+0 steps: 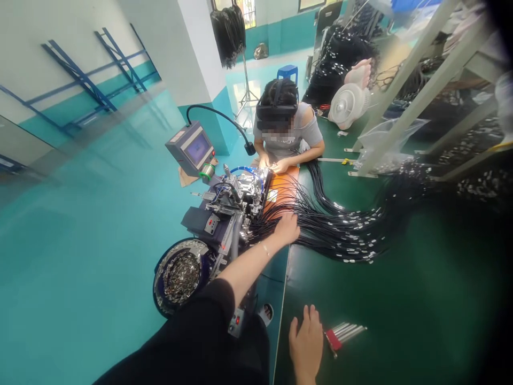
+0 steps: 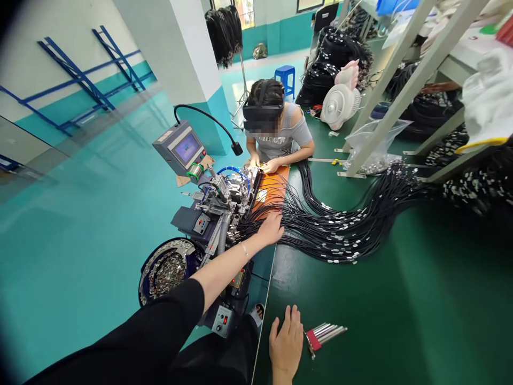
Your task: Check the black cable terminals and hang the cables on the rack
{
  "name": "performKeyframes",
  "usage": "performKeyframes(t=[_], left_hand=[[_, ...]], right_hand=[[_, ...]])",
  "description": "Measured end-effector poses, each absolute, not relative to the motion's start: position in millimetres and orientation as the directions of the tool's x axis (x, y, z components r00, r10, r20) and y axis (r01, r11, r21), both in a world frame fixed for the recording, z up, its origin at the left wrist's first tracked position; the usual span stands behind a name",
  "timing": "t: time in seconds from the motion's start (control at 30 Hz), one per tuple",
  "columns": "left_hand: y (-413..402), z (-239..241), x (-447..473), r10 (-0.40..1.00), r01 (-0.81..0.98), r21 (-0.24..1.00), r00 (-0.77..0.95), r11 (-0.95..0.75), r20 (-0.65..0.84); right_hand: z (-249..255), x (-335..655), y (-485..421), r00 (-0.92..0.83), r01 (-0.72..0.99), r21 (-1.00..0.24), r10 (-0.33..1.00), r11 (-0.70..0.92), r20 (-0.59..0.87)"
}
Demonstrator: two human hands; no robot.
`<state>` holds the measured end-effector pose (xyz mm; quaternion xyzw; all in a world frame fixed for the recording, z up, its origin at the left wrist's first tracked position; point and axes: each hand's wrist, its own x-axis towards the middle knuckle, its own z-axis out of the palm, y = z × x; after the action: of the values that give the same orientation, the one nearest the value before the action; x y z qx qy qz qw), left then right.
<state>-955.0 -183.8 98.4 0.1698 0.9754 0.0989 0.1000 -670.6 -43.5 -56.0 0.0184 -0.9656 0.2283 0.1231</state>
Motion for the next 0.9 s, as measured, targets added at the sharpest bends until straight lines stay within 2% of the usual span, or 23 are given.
performKeyframes(t=[0.1, 0.17, 0.4, 0.57, 0.7, 0.9], left_hand=[[-180, 87, -1022, 0.172, 0.153, 0.164, -0.979, 0.975, -0.110], [-181, 76, -1046, 0.116, 0.100, 0.148, -0.987, 0.984, -0.107], [-180, 41, -1059, 0.045, 0.023, 0.160, -0.990, 0.987, -0.136], [-169, 30, -1050, -0.009, -0.041, 0.183, -0.985, 0.982, -0.171], [-166, 30, -1040, 0.017, -0.029, 0.213, -0.978, 0.977, -0.209], [-165, 35, -1006, 0.190, 0.118, 0.259, -0.943, 0.959, -0.274]], right_hand=[[-61, -669, -41, -0.971, -0.088, -0.433, 0.019, 0.897, 0.237], [-67, -668, -41, -0.968, -0.092, -0.436, 0.022, 0.895, 0.249], [-77, -669, -45, -0.949, -0.075, -0.419, 0.063, 0.905, 0.308], [-67, -671, -44, -0.952, -0.117, -0.366, 0.001, 0.923, 0.307], [-62, -671, -43, -0.962, -0.108, -0.356, -0.007, 0.928, 0.272], [-57, -672, -46, -0.966, -0.092, -0.362, 0.006, 0.928, 0.260]])
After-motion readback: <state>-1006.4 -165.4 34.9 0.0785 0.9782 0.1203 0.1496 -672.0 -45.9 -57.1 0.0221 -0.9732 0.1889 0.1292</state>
